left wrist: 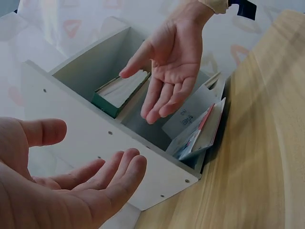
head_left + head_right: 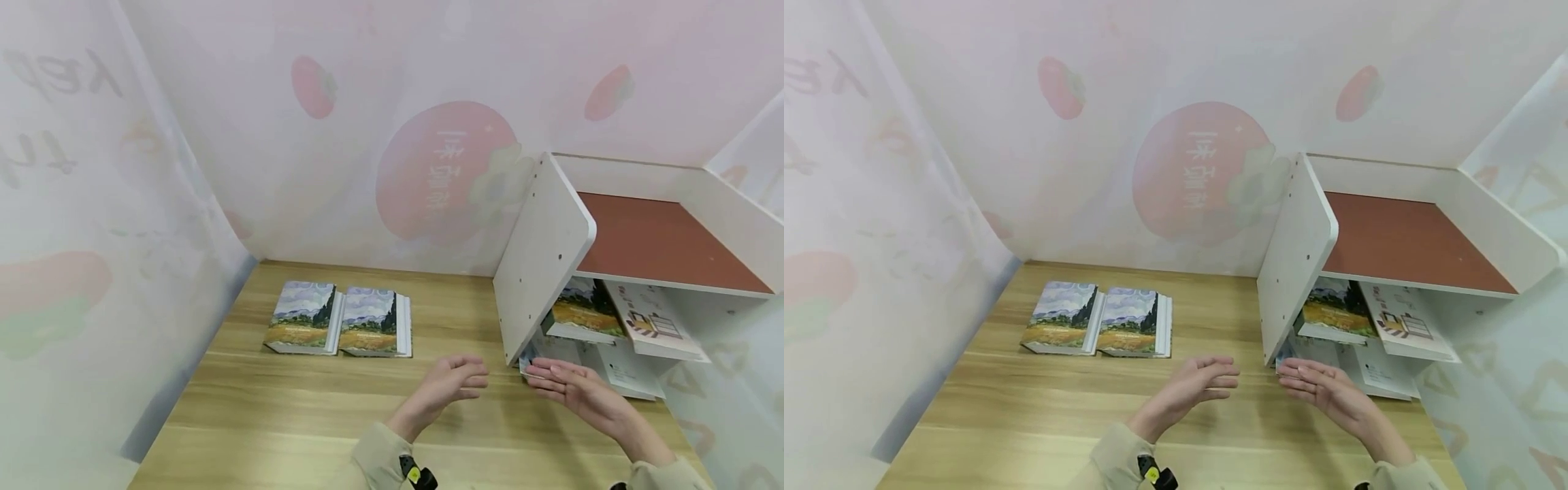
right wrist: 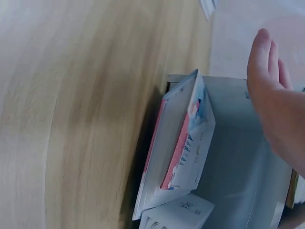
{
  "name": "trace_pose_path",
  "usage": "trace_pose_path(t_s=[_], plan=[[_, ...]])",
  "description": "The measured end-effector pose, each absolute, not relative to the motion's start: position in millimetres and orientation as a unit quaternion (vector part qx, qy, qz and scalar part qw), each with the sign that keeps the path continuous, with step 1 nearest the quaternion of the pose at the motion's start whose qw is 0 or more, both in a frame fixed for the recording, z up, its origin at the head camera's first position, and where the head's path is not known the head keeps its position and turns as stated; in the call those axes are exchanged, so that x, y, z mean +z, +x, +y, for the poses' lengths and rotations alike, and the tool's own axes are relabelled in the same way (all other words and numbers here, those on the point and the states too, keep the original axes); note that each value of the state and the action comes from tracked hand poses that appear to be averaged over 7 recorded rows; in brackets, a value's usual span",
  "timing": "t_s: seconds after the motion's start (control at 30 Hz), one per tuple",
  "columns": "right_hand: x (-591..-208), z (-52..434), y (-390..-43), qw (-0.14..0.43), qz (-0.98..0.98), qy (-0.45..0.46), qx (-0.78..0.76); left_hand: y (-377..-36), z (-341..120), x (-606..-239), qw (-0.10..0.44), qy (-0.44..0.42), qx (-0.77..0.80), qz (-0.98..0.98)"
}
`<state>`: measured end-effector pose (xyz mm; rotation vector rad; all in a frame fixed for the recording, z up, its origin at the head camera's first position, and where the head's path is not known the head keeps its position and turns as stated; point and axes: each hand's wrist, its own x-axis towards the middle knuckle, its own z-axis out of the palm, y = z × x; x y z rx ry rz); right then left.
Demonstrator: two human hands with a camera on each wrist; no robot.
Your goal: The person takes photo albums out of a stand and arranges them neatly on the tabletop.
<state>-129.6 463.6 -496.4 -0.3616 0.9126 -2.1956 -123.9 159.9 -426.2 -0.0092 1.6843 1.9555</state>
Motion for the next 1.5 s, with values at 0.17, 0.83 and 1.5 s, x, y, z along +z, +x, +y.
trace_pose_path(t_s=[0.17, 0.83, 1.5], plan=[[-496.3, 475.5, -124.5, 0.371, 0.318, -0.132, -0.862, -120.9, 168.1, -429.3, 0.279, -0.009, 0.729, 0.625], [-486.9, 504.7, -132.3, 0.36, 0.294, -0.135, -0.875, -133.6, 202.2, -424.2, 0.302, 0.024, 0.749, 0.589], [-483.8, 504.2, -132.2, 0.352, 0.282, -0.12, -0.884, -149.6, 230.2, -412.7, 0.31, 0.017, 0.747, 0.588]])
